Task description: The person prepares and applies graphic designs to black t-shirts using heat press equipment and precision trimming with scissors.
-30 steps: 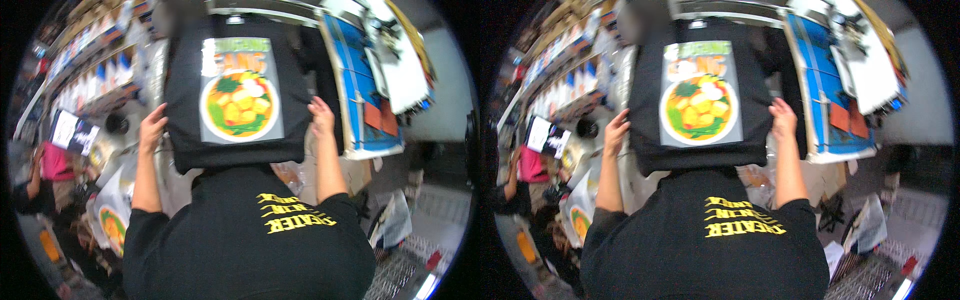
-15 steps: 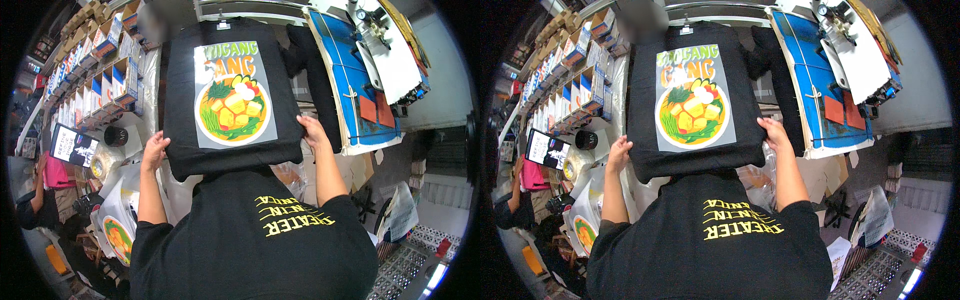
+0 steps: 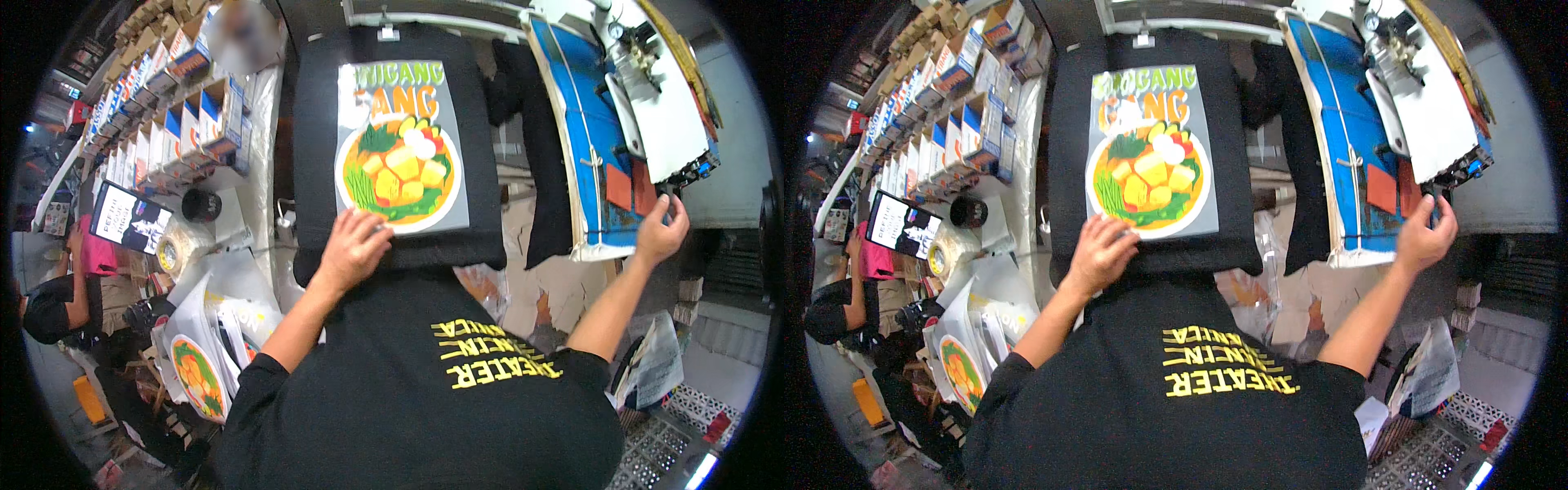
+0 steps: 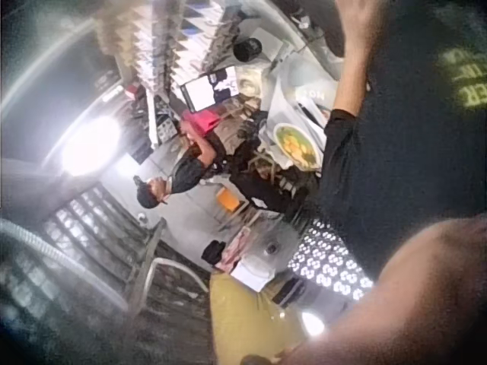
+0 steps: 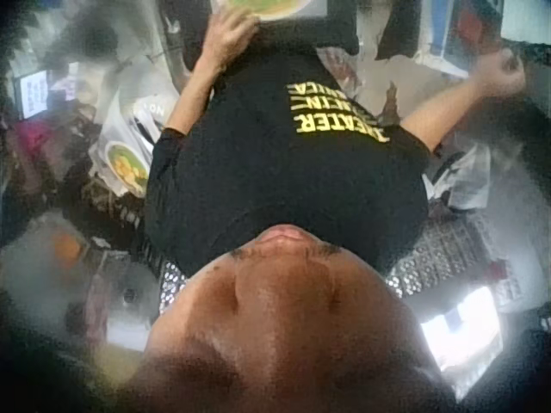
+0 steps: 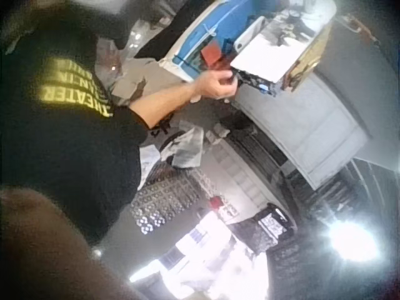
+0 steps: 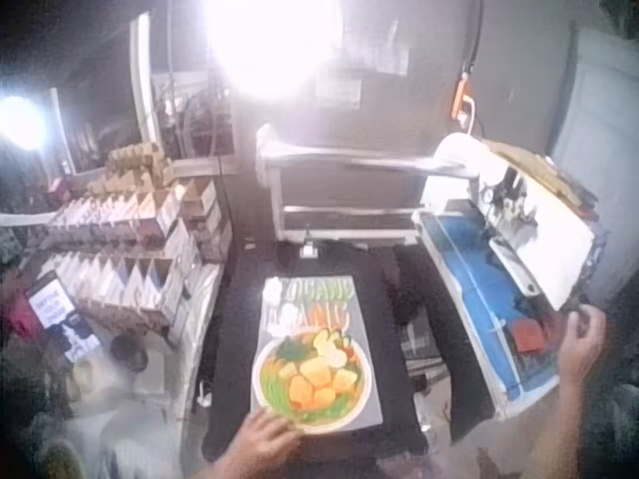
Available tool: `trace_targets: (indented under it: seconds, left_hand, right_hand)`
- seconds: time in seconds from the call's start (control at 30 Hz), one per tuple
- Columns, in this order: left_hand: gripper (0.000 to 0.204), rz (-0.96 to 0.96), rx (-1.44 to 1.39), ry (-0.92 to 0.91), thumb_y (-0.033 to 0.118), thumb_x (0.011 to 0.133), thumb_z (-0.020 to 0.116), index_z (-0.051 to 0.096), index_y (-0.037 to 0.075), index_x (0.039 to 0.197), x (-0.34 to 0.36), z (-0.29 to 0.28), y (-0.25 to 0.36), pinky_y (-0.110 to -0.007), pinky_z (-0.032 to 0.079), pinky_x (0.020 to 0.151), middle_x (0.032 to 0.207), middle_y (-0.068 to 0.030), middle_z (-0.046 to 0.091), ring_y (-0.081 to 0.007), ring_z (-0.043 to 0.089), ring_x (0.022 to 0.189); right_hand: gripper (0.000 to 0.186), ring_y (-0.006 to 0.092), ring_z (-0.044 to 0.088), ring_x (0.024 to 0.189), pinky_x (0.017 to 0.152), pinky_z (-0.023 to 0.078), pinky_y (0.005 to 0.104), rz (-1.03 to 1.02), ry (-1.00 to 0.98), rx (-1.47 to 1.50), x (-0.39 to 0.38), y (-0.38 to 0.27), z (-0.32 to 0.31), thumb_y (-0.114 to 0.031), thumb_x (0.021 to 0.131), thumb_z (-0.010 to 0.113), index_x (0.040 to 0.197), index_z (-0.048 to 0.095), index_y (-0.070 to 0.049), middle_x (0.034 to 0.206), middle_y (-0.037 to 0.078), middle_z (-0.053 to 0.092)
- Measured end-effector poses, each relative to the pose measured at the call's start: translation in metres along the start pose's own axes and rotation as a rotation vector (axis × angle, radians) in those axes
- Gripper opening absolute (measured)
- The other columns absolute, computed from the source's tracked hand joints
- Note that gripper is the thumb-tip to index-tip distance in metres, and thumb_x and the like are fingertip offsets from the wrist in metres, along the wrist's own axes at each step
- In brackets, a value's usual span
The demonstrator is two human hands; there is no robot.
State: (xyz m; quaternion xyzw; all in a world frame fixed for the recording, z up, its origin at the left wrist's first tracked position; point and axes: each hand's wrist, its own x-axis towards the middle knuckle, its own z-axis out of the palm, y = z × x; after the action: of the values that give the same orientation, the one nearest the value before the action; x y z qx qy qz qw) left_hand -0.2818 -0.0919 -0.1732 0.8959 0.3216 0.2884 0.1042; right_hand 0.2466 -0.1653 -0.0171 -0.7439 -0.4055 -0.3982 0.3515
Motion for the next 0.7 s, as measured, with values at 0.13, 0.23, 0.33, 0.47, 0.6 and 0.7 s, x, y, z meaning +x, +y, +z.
trace_targets:
  seconds: [0.13,0.23,0.33,0.47,0.6,0.7]
  left_hand:
    - [0.038,0.008,-0.053,0.004,0.013,0.071,0.083,0.068,0.012,0.106,0.005,0.022,-0.003,-0.049,0.042,0.107,0.111,-0.0063,0.063,-0.0279,0.059,0.111]
    - [0.039,-0.007,-0.038,0.028,0.012,0.07,0.084,0.069,0.012,0.106,-0.003,0.017,-0.002,-0.05,0.044,0.105,0.111,-0.0056,0.064,-0.0282,0.06,0.111]
    - [0.037,0.011,-0.024,0.036,0.013,0.072,0.083,0.07,0.013,0.106,-0.003,0.019,-0.002,-0.05,0.045,0.105,0.112,-0.0056,0.064,-0.0284,0.06,0.112]
    - [0.036,0.024,-0.013,0.06,0.013,0.073,0.082,0.069,0.013,0.106,-0.002,0.018,0.002,-0.048,0.045,0.106,0.111,-0.0049,0.064,-0.0278,0.061,0.11]
    - [0.038,-0.021,-0.024,0.014,0.013,0.073,0.082,0.067,0.013,0.109,-0.002,0.013,0.007,-0.05,0.045,0.103,0.113,-0.0064,0.063,-0.0308,0.058,0.113]
    - [0.038,-0.065,-0.041,-0.016,0.016,0.074,0.08,0.066,0.012,0.109,0.002,0.012,0.008,-0.049,0.038,0.107,0.115,-0.0068,0.062,-0.0312,0.055,0.115]
  right_hand:
    - [0.048,0.0432,0.061,0.108,0.098,0.046,0.0495,-0.042,-0.434,-0.237,0.026,0.098,0.012,-0.048,0.098,0.061,0.116,0.068,-0.004,0.118,0.021,0.067]
    - [0.053,0.0488,0.057,0.112,0.101,0.04,0.0574,-0.143,-0.552,-0.383,0.025,0.088,0.024,-0.057,0.101,0.049,0.117,0.069,-0.01,0.124,0.018,0.066]
    - [0.054,0.0484,0.058,0.11,0.098,0.043,0.0559,0.05,-0.672,-0.476,0.029,0.052,0.014,-0.054,0.101,0.05,0.111,0.069,-0.005,0.121,0.022,0.065]
    - [0.057,0.0485,0.059,0.107,0.093,0.046,0.0541,0.133,-0.635,-0.292,0.026,0.047,0.016,-0.051,0.101,0.051,0.102,0.065,0.004,0.115,0.028,0.062]
    - [0.056,0.0479,0.06,0.106,0.092,0.047,0.0537,0.077,-0.591,-0.253,0.014,0.007,0.001,-0.051,0.101,0.051,0.103,0.066,0.004,0.113,0.027,0.063]
    - [0.048,0.0475,0.061,0.104,0.089,0.048,0.0537,0.031,-0.559,-0.122,-0.005,-0.044,-0.012,-0.043,0.1,0.056,0.105,0.065,0.003,0.11,0.026,0.063]
